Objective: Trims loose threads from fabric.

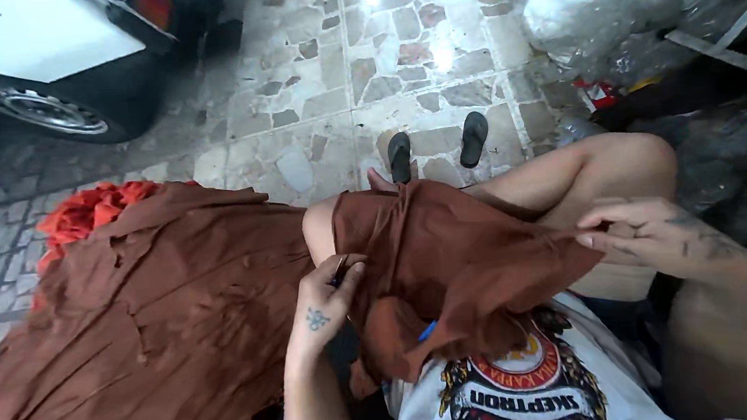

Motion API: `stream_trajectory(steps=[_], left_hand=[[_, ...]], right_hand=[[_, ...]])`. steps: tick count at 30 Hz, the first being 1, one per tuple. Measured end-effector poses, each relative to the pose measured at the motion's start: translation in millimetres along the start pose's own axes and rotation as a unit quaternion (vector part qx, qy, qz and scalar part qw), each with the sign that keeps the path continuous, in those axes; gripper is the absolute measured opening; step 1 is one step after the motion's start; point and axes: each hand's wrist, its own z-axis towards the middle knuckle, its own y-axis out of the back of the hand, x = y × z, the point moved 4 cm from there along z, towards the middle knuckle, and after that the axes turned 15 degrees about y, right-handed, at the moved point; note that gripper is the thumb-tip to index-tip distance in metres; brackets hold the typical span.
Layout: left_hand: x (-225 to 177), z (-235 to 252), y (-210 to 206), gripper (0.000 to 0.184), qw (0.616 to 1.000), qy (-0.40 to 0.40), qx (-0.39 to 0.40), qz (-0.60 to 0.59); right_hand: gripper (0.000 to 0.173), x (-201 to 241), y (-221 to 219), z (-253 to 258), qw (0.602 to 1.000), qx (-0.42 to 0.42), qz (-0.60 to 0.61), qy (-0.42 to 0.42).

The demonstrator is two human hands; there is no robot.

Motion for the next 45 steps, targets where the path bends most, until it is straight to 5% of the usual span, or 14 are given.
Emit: stream_trajectory(steps=[3, 9, 13, 16, 18, 20, 22, 26, 30, 35, 41, 45], left_hand=[[7.9, -12.4, 5.9, 0.020, 0.999, -0.029, 0.036, -0.001], [3.3, -28.9, -26.7, 0.029, 0.990, -0.068, 0.075, 0.100], [-4.3, -27.3, -41.0, 0.021, 0.971, -0.036, 0.102, 0.212], [-10.6, -20.5, -19.6, 0.015, 0.982, -0.086, 0.058, 0.158], [-17.2, -13.3, 8.4, 0.019, 0.986, -0.098, -0.024, 0.133], [-32.5, -11.6, 42.8, 0.024, 0.978, -0.115, -0.143, 0.103], [-46.8, -16.3, 78.7, 0.021, 0.960, -0.185, -0.211, -0.001], [-51.1, -47.0, 132.5, 0.018, 0.940, -0.284, -0.053, -0.182], [-34.6, -84.2, 135.4, 0.038, 0.956, -0.160, 0.230, -0.080], [-18.4, -57.5, 95.2, 0.025, 0.998, -0.021, 0.066, 0.009], [-57.0, 27.2, 9.2, 0.023, 0.991, -0.114, 0.061, -0.022], [-80.1, 68.9, -42.8, 0.019, 0.988, -0.123, 0.059, -0.066]], right_hand=[[0.025, -10.2, -3.7, 2.4, 0.996, -0.003, -0.070, -0.060], [0.055, 10.6, -60.3, 28.1, 0.998, -0.016, -0.051, -0.027], [0.061, -7.4, -97.8, 51.7, 0.969, 0.172, -0.094, -0.149], [0.034, -17.2, -98.7, 63.0, 0.929, 0.283, -0.106, -0.213], [0.023, -16.4, -78.3, 66.2, 0.961, 0.217, -0.081, -0.150], [0.018, -7.4, -45.7, 68.2, 0.997, 0.006, -0.081, 0.006], [0.019, 16.8, -7.1, 71.0, 0.968, -0.177, -0.105, 0.147], [0.019, 78.3, 23.1, 51.1, 0.922, -0.276, -0.100, 0.252], [0.026, 78.6, -28.7, 21.5, 0.956, -0.155, -0.035, 0.246], [0.018, 28.3, -90.8, -15.9, 0.990, 0.139, 0.003, -0.013], [0.029, 37.3, -81.0, 24.8, 1.000, -0.006, -0.026, 0.015], [0.049, 19.7, -98.9, 87.2, 0.989, 0.112, -0.011, -0.096]])
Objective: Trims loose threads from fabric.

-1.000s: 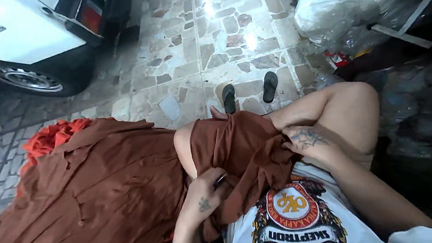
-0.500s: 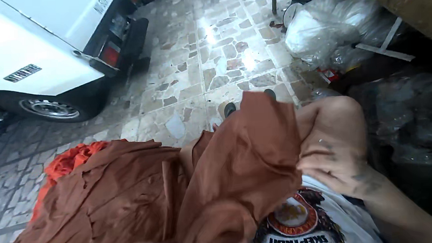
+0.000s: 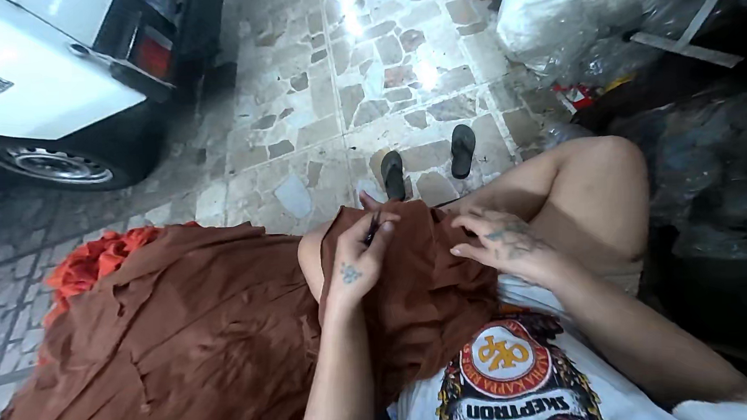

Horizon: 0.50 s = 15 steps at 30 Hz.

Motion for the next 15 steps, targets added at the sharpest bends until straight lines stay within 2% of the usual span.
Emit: stream_trajectory(steps=[4, 7, 9, 11, 13, 15], left_hand=[[25.9, 20.8, -36.6, 0.022, 0.993, 0.090, 0.023, -0.079], [49.0, 23.4, -47.4, 0.032, 0.985, 0.131, 0.045, -0.098], [50.9, 23.3, -47.3, 0.037, 0.985, 0.127, 0.056, -0.101], [50.1, 22.1, -47.4, 0.034, 0.990, 0.104, 0.061, -0.067], [48.2, 20.6, -49.9, 0.031, 0.994, 0.086, 0.069, -0.026], [45.1, 20.0, -51.2, 0.031, 0.993, 0.077, 0.087, 0.000]], right_hand=[[0.054, -9.5, -28.0, 46.8, 0.997, 0.060, 0.005, -0.051], [0.037, -25.1, -46.5, 55.4, 0.989, 0.097, 0.092, -0.070], [0.035, -33.3, -39.9, 49.6, 0.982, 0.066, 0.154, -0.091], [0.033, -42.9, -29.6, 41.0, 0.965, 0.015, 0.234, -0.114], [0.024, -53.3, -27.2, 34.6, 0.939, -0.038, 0.323, -0.110], [0.020, -57.3, -29.1, 31.0, 0.917, -0.058, 0.381, -0.102]])
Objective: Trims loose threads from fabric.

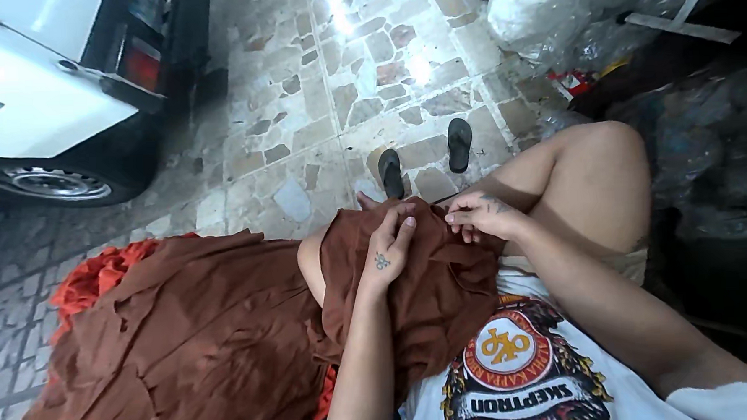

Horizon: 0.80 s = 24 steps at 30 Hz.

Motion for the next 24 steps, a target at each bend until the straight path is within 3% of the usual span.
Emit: stream_trajectory(steps=[8, 12, 16, 24], left_hand=[[-15.1, -4.4, -8.3, 0.028, 0.980, -0.043, 0.023, 0.195], [-40.7, -1.7, -8.5, 0.028, 0.937, -0.128, -0.003, 0.324], [-61.5, 0.9, -13.2, 0.025, 0.899, -0.158, 0.016, 0.407], [-76.1, 5.2, -24.7, 0.021, 0.867, -0.198, 0.041, 0.455]], right_hand=[[0.022, 1.1, -10.4, 0.5, 0.990, -0.003, 0.143, 0.006], [0.023, 4.0, -11.4, -1.8, 0.992, 0.007, 0.128, 0.013], [0.026, 7.5, -11.8, -3.0, 0.995, 0.012, 0.097, 0.033], [0.033, 8.9, -15.5, -4.1, 0.997, 0.029, 0.060, 0.037]])
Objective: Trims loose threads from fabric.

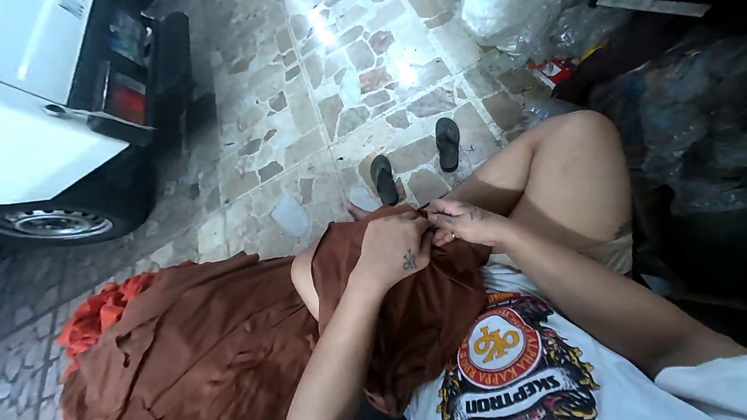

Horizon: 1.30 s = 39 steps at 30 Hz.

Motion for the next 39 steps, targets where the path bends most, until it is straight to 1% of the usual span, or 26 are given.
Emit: stream_trajectory(steps=[2, 4, 6, 8, 11, 16, 19, 24, 26, 28, 29, 30, 31, 32, 33, 34, 35, 36, 37, 38, 39], left_hand=[[1.0, 1.6, -0.6, 0.018, 1.000, 0.002, 0.015, -0.002], [5.6, 1.3, -0.2, 0.018, 0.999, 0.012, 0.024, -0.017], [15.1, -2.6, 1.9, 0.022, 0.997, 0.020, -0.003, -0.071], [29.4, -7.9, 0.7, 0.026, 0.992, 0.046, -0.034, -0.115], [40.8, -15.8, -6.7, 0.028, 0.988, 0.076, -0.054, -0.123], [23.2, -9.3, -3.7, 0.028, 0.993, 0.038, -0.077, -0.077], [12.7, -0.6, -3.1, 0.029, 0.997, 0.019, -0.053, -0.054], [2.7, 5.6, -6.5, 0.023, 0.999, -0.009, -0.019, -0.030], [3.4, 4.8, -5.6, 0.023, 0.999, -0.005, -0.006, -0.032], [7.5, 2.5, -4.2, 0.025, 0.998, 0.005, -0.020, -0.054], [12.2, 0.8, -2.9, 0.027, 0.997, 0.014, -0.032, -0.072], [19.1, -1.2, -1.2, 0.029, 0.994, 0.029, -0.039, -0.096], [28.9, -4.5, -0.7, 0.031, 0.990, 0.049, -0.039, -0.123], [41.8, -9.3, -2.4, 0.032, 0.985, 0.074, -0.038, -0.149], [57.2, -15.3, -7.0, 0.033, 0.979, 0.101, -0.043, -0.174], [73.0, -22.1, -12.8, 0.033, 0.970, 0.130, -0.047, -0.202], [87.4, -29.1, -18.3, 0.034, 0.957, 0.161, -0.046, -0.237], [98.5, -35.0, -23.5, 0.036, 0.939, 0.194, -0.045, -0.280], [104.6, -39.1, -26.4, 0.037, 0.917, 0.225, -0.045, -0.325], [106.1, -40.5, -27.0, 0.037, 0.897, 0.245, -0.047, -0.365], [104.4, -40.1, -27.4, 0.035, 0.883, 0.255, -0.050, -0.392]], right_hand=[[0.032, 1.2, -0.5, -0.3, 1.000, 0.004, -0.001, 0.001], [0.031, 1.8, 0.7, -0.3, 1.000, 0.006, -0.004, 0.004], [0.030, 6.9, 5.9, -2.5, 1.000, -0.002, -0.018, 0.005], [0.029, 12.8, 14.7, -6.0, 0.999, -0.015, -0.027, 0.010], [0.028, 8.8, 20.3, -7.6, 1.000, -0.023, -0.010, 0.010], [0.028, 7.9, 15.5, -4.6, 1.000, -0.012, -0.008, 0.010], [0.030, 8.3, 16.7, -5.9, 1.000, -0.017, -0.012, 0.006], [0.028, 8.6, 17.3, -6.5, 1.000, -0.026, 0.004, 0.015], [0.027, 6.6, 17.7, -6.0, 1.000, -0.022, 0.014, 0.008], [0.028, 6.2, 20.7, -7.3, 1.000, -0.028, -0.005, 0.012], [0.028, 8.8, 24.9, -9.4, 0.998, -0.044, -0.036, 0.026], [0.027, 13.9, 32.9, -13.7, 0.992, -0.079, -0.078, 0.055], [0.026, 21.7, 46.1, -21.2, 0.979, -0.134, -0.114, 0.104], [0.024, 31.8, 66.2, -32.2, 0.957, -0.198, -0.136, 0.164], [0.022, 42.1, 91.8, -47.9, 0.926, -0.269, -0.151, 0.218], [0.018, 51.0, 119.3, -69.2, 0.888, -0.345, -0.163, 0.255], [0.016, 57.4, 145.5, -94.1, 0.848, -0.421, -0.176, 0.269], [0.015, 58.5, 170.5, -119.0, 0.812, -0.482, -0.190, 0.269], [0.013, 52.0, 193.6, -142.9, 0.784, -0.530, -0.199, 0.254], [0.013, 38.4, 213.7, -165.7, 0.773, -0.558, -0.213, 0.213], [0.017, 17.1, 230.9, -187.9, 0.777, -0.569, -0.232, 0.138]])
